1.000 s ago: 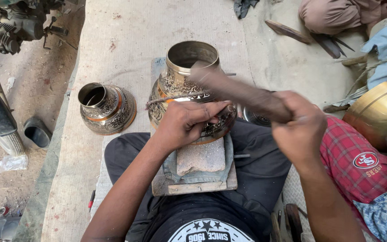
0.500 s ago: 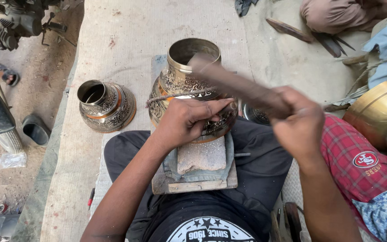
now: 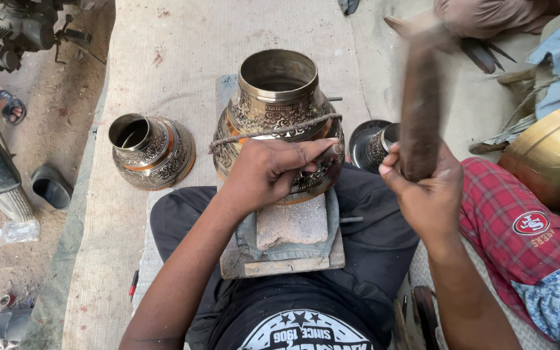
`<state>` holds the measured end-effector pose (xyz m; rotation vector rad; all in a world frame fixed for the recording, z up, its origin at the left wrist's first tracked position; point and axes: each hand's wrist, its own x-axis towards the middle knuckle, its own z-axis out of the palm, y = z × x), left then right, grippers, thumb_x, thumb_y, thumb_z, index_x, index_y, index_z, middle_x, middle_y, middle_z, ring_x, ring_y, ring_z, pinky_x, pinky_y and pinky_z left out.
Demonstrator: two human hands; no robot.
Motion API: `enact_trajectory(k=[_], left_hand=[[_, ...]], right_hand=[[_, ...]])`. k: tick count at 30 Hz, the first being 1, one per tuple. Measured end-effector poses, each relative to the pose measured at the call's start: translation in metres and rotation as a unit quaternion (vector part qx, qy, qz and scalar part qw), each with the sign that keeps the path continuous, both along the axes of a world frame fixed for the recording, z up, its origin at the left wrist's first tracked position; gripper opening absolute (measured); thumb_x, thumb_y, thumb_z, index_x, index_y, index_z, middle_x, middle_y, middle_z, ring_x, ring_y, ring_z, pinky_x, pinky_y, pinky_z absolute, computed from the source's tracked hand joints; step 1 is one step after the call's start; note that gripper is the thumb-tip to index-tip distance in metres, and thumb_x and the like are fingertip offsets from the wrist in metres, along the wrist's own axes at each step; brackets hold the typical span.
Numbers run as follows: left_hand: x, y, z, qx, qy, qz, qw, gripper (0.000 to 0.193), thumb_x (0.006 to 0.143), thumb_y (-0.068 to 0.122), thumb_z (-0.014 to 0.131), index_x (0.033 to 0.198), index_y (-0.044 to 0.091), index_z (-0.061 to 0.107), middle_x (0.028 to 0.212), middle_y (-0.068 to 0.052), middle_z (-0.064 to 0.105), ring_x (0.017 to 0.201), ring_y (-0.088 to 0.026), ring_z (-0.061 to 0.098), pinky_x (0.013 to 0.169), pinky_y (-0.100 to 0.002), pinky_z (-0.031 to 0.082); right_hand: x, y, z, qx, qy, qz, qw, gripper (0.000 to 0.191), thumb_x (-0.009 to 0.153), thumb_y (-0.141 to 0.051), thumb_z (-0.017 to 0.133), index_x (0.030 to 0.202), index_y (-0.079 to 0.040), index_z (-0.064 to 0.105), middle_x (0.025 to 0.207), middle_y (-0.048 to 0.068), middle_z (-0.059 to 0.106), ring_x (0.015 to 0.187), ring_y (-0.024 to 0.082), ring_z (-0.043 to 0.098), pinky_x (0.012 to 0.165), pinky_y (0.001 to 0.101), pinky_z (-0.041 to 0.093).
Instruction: The person sits on the ground with an engraved brass pot resting on a stone block and repeatedly strikes a metal punch held against the pot's surface using a wooden mallet, rotating the pot to work around its decorated body.
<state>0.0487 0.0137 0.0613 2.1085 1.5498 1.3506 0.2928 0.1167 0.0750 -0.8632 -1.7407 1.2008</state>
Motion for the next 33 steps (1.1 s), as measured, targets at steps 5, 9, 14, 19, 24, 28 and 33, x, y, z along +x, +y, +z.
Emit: enact_trajectory(k=[5,9,14,19,24,28,33], left_hand=[[-0.001,-0.002,0.001,0.003,-0.001,0.001,1.000,0.066,0.073,-0.012,0.062,0.132,0.016,0.070,0.090,-0.003,0.078,0.079,-0.017,0.076,0.075,-0.031,0.061],[-0.002,-0.002,0.003,-0.001,-0.006,-0.004,1.000,0.067,0.073,-0.013,0.060,0.133,0.015,0.069,0.090,-0.004,0.078,0.081,-0.017,0.077,0.077,-0.032,0.061],[-0.002,-0.005,0.004,-0.026,-0.023,-0.002,0.999,0.067,0.074,-0.014,0.059,0.134,0.015,0.069,0.092,-0.004,0.078,0.083,-0.016,0.078,0.078,-0.029,0.063],[-0.004,-0.007,0.006,-0.033,0.005,0.010,0.999,0.067,0.072,-0.015,0.061,0.132,0.015,0.072,0.088,-0.004,0.079,0.078,-0.017,0.075,0.074,-0.031,0.060],[0.007,-0.017,0.004,0.049,-0.065,0.075,0.994,0.062,0.080,-0.016,0.059,0.134,0.014,0.065,0.109,-0.010,0.077,0.089,-0.016,0.079,0.082,-0.028,0.062],[0.013,-0.022,0.000,0.040,-0.049,0.123,0.990,0.063,0.082,-0.016,0.063,0.137,0.015,0.067,0.098,-0.004,0.078,0.090,-0.014,0.080,0.081,-0.027,0.061],[0.011,-0.019,-0.005,0.062,-0.040,0.105,0.992,0.064,0.081,-0.015,0.063,0.138,0.015,0.065,0.101,-0.003,0.079,0.090,-0.013,0.079,0.082,-0.027,0.061]], right_hand=[[0.000,-0.009,0.001,0.101,-0.075,-0.043,0.991,0.031,0.083,0.010,0.072,0.108,-0.006,0.067,0.098,0.011,0.071,0.088,0.020,0.073,0.081,0.0302,0.055],[0.002,-0.009,0.002,0.234,-0.308,-0.113,0.915,0.032,0.079,0.015,0.073,0.105,-0.003,0.072,0.086,0.014,0.071,0.085,0.023,0.071,0.073,0.0331,0.052],[0.003,-0.018,0.001,0.161,-0.177,-0.085,0.967,0.030,0.080,0.012,0.069,0.104,-0.004,0.068,0.088,0.012,0.069,0.082,0.021,0.071,0.075,0.0327,0.052],[0.005,-0.029,-0.004,0.084,-0.095,-0.095,0.987,0.023,0.084,0.002,0.072,0.103,-0.008,0.064,0.086,0.008,0.068,0.078,0.012,0.068,0.073,0.0312,0.052],[0.016,-0.016,-0.007,0.114,-0.208,-0.068,0.969,0.026,0.083,0.001,0.076,0.107,-0.007,0.069,0.080,0.005,0.070,0.075,0.012,0.068,0.069,0.0303,0.051],[0.018,-0.001,0.007,0.155,-0.259,-0.089,0.949,0.028,0.084,0.002,0.077,0.110,-0.008,0.071,0.085,0.008,0.072,0.078,0.013,0.069,0.072,0.0299,0.051],[0.009,0.014,0.041,0.236,-0.198,-0.076,0.948,0.032,0.084,0.000,0.076,0.114,-0.007,0.067,0.094,0.010,0.071,0.085,0.017,0.070,0.077,0.0310,0.052]])
